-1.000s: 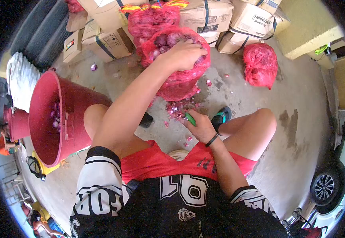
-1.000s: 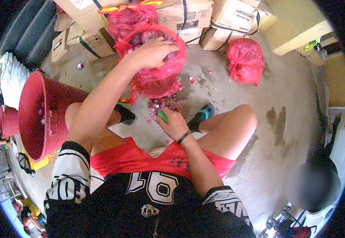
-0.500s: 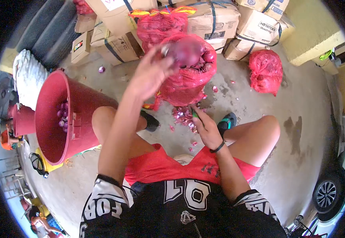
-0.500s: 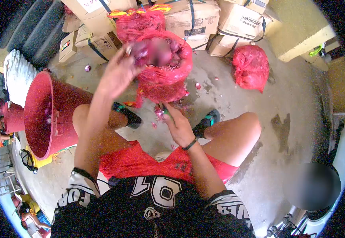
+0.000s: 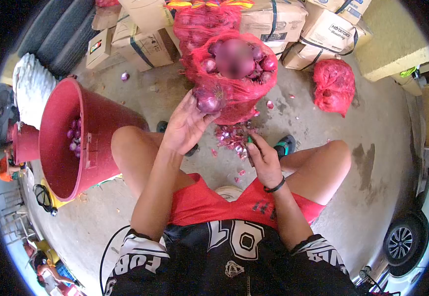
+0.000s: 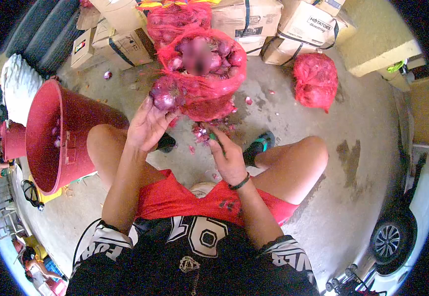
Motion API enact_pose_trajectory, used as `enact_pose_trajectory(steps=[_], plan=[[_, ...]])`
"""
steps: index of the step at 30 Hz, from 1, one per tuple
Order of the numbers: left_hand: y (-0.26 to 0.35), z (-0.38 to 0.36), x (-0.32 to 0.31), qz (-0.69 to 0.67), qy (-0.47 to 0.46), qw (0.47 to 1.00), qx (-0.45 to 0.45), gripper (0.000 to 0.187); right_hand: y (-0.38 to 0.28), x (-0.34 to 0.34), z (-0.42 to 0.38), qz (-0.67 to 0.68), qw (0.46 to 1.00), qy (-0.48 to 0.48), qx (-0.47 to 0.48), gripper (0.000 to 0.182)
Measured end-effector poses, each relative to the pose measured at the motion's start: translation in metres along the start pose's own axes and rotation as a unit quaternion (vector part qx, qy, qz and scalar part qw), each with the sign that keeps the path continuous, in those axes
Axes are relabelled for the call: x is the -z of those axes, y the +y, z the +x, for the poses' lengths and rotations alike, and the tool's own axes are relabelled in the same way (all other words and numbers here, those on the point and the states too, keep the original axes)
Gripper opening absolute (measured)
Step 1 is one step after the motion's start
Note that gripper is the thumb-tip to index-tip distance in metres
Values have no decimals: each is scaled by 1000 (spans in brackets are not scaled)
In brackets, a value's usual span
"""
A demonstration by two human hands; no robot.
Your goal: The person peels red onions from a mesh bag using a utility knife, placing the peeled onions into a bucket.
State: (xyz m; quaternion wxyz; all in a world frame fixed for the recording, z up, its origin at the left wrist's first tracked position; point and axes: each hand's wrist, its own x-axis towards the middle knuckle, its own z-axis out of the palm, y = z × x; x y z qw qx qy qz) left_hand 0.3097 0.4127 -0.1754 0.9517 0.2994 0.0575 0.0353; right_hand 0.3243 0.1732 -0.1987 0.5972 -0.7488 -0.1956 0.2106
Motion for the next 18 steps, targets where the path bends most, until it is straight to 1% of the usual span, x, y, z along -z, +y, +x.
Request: enact_pose_trajectory(steps=[2,4,6,8,10,13,15,17,18], plan=[[2,-1,-4,-19,-6,1000,-4,48,0,0,-1,19,1000,16,-8,42],[-2,-4,-13,-22,-21,1000,-10,51,-14,1,-1,24,999,31,-6,41],[-10,-3,-15,30,-17,999,-2,54,-26,1,-1,17,999,34,7,43],[-15,-3,-15,79,-21,997,11,60,-33,2,2,-11,998,35,57,47],[-20,-6,-14,123,-29,992,28,71,-38,1,8,-51,989,36,137,52],[-26,-8,-21,109,-2,993,39,79,-41,-2,11,-45,988,36,142,56],[-29,-8,-21,156,-9,987,25,79,-48,-2,10,-24,995,24,90,57],[-31,-9,-22,177,-14,984,16,79,-50,-2,10,-29,996,22,80,58],[-31,-9,-23,175,-17,984,13,80,-50,-1,11,-45,994,27,95,59]])
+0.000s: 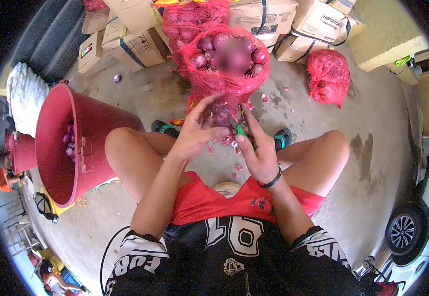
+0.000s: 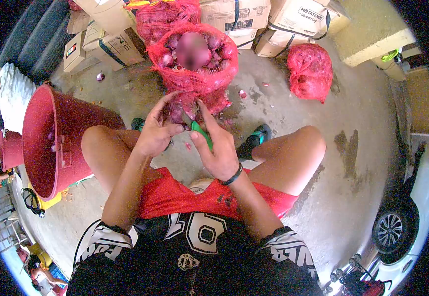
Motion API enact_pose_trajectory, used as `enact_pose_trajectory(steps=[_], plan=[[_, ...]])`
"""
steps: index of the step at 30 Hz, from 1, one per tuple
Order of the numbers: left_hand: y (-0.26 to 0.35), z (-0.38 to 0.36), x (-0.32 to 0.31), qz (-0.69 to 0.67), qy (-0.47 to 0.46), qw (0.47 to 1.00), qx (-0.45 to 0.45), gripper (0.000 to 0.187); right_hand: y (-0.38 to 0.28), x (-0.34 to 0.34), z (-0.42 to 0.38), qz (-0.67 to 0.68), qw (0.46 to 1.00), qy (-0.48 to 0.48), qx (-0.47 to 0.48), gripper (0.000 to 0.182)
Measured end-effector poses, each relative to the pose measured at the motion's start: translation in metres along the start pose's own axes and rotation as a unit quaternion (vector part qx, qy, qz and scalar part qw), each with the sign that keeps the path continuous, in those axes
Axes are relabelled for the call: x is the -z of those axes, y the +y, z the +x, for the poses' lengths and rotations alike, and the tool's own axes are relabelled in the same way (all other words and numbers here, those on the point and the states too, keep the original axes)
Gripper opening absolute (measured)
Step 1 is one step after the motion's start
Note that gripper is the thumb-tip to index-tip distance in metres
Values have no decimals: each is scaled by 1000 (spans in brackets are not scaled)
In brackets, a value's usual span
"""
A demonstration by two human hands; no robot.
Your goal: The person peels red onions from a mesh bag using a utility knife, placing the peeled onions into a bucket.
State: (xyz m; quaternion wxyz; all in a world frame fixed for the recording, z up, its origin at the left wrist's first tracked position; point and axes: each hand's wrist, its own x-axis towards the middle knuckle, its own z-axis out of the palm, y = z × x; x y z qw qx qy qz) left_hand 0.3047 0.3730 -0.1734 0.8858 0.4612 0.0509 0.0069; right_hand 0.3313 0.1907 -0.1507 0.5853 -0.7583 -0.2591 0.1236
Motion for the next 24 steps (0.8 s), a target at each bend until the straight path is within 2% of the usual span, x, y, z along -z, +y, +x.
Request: enact_pose_trajectory(steps=[4,10,16,19,22,24], plan=[[-2,-2,0,2,0,1000,-18,77,-4,3,1,-15,1000,-14,-5,58],[-8,-2,11,-28,-15,999,12,63,1,4,0,-55,998,4,33,50],[1,-4,6,-120,-24,988,92,52,6,3,-1,-64,995,26,66,47],[-9,-2,11,-46,-24,998,46,47,11,0,0,-51,995,45,71,47],[-8,1,17,127,-43,990,-43,45,10,-1,-3,17,999,43,13,47],[-3,0,15,32,-33,998,37,46,15,-2,-3,-3,998,49,41,47]])
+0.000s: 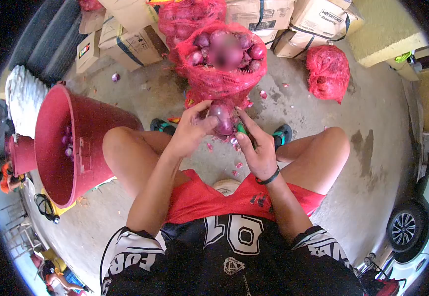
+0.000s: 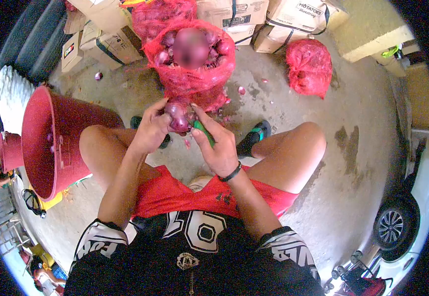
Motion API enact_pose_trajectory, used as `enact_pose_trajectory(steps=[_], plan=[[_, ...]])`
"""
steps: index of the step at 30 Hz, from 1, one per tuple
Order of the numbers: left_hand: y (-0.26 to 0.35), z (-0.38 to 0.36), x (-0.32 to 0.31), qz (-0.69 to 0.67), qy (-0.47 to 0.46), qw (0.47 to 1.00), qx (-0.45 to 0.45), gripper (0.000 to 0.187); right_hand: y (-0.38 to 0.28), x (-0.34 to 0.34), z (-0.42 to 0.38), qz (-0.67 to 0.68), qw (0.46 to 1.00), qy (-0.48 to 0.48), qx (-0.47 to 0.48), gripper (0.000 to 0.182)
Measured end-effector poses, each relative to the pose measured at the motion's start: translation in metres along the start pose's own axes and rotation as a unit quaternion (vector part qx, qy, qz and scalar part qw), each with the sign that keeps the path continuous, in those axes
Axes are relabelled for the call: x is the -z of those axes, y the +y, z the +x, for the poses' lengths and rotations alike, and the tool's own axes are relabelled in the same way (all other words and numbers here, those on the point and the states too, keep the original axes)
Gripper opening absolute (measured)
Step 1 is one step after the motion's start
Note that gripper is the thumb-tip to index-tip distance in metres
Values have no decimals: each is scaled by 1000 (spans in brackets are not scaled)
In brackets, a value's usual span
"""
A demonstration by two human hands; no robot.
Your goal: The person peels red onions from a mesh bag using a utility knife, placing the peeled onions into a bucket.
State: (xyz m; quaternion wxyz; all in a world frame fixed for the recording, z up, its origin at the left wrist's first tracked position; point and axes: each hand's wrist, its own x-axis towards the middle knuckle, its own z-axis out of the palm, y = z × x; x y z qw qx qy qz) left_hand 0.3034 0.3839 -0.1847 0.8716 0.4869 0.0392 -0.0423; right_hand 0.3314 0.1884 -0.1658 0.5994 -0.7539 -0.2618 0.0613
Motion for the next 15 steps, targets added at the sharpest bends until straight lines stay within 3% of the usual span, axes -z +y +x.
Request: enact_pose_trajectory(steps=[1,7,10,13,15], plan=[[2,-1,-1,-49,2,998,38,47,3,-1,0,-9,1000,3,15,47],[0,0,-4,188,5,974,-123,45,8,-1,-1,6,1000,0,-14,46],[2,0,3,-90,-12,989,113,45,13,-2,0,-1,1000,-1,8,45],[5,0,1,-54,-2,989,138,52,16,-2,-1,-2,1000,-5,12,45],[9,-1,-4,53,-11,996,66,49,17,-1,-4,27,999,0,-47,45]])
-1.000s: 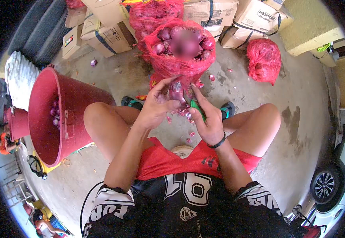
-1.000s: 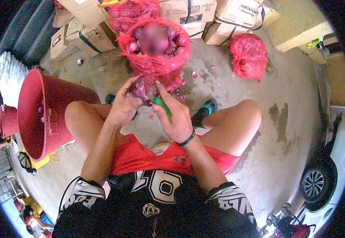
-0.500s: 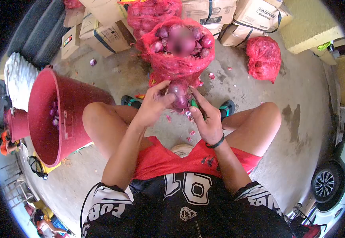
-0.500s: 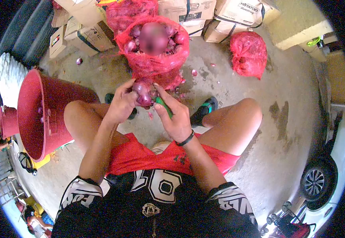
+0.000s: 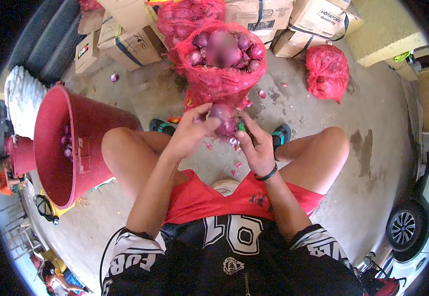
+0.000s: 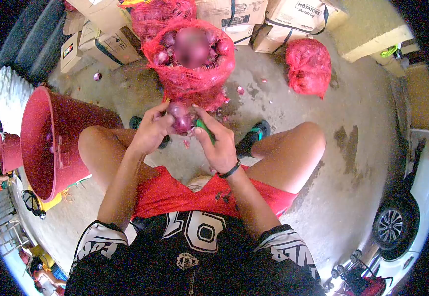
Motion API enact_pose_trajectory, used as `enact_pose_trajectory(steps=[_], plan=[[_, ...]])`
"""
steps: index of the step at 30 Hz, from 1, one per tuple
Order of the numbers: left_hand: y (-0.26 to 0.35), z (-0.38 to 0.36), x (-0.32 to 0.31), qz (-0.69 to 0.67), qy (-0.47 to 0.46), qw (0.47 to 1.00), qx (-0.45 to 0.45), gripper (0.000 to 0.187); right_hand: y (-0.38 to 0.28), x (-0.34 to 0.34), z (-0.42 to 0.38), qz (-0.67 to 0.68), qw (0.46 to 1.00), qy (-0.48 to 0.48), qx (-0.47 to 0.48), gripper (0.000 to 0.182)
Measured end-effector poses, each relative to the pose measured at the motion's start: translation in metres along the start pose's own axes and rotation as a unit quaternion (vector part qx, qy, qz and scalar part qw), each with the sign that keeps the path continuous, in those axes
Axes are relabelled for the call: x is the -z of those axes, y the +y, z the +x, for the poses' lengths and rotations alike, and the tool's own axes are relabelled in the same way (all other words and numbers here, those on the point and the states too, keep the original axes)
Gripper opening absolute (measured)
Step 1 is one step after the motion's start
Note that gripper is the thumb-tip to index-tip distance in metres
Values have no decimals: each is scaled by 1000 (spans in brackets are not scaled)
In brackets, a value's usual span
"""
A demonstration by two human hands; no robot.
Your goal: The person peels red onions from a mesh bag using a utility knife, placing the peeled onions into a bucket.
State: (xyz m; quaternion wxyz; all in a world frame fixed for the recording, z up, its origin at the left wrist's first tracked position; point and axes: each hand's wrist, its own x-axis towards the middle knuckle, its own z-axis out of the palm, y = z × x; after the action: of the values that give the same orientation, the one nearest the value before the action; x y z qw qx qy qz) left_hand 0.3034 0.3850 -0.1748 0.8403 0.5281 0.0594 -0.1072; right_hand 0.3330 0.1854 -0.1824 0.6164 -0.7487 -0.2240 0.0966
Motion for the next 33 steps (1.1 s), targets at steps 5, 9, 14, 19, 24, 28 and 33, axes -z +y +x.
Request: enact_pose_trajectory(steps=[5,9,14,19,24,28,33], plan=[[-3,1,-21,76,75,982,-158,47,3,-3,-2,-9,1000,7,-14,45],[0,0,3,-46,30,998,-9,47,1,0,-1,-62,995,-9,74,44],[-1,0,7,-55,1,998,6,46,-2,-2,0,-44,996,-5,72,42],[0,-2,-2,90,12,992,-91,46,6,0,-5,49,998,-11,-43,41],[2,0,-3,-97,19,995,-32,50,-2,1,-4,338,928,-56,-147,47],[-6,5,0,16,41,997,-60,50,-5,3,-9,354,913,-84,-184,48],[-5,3,4,64,27,996,-56,50,-9,14,-2,356,914,-59,-184,46]])
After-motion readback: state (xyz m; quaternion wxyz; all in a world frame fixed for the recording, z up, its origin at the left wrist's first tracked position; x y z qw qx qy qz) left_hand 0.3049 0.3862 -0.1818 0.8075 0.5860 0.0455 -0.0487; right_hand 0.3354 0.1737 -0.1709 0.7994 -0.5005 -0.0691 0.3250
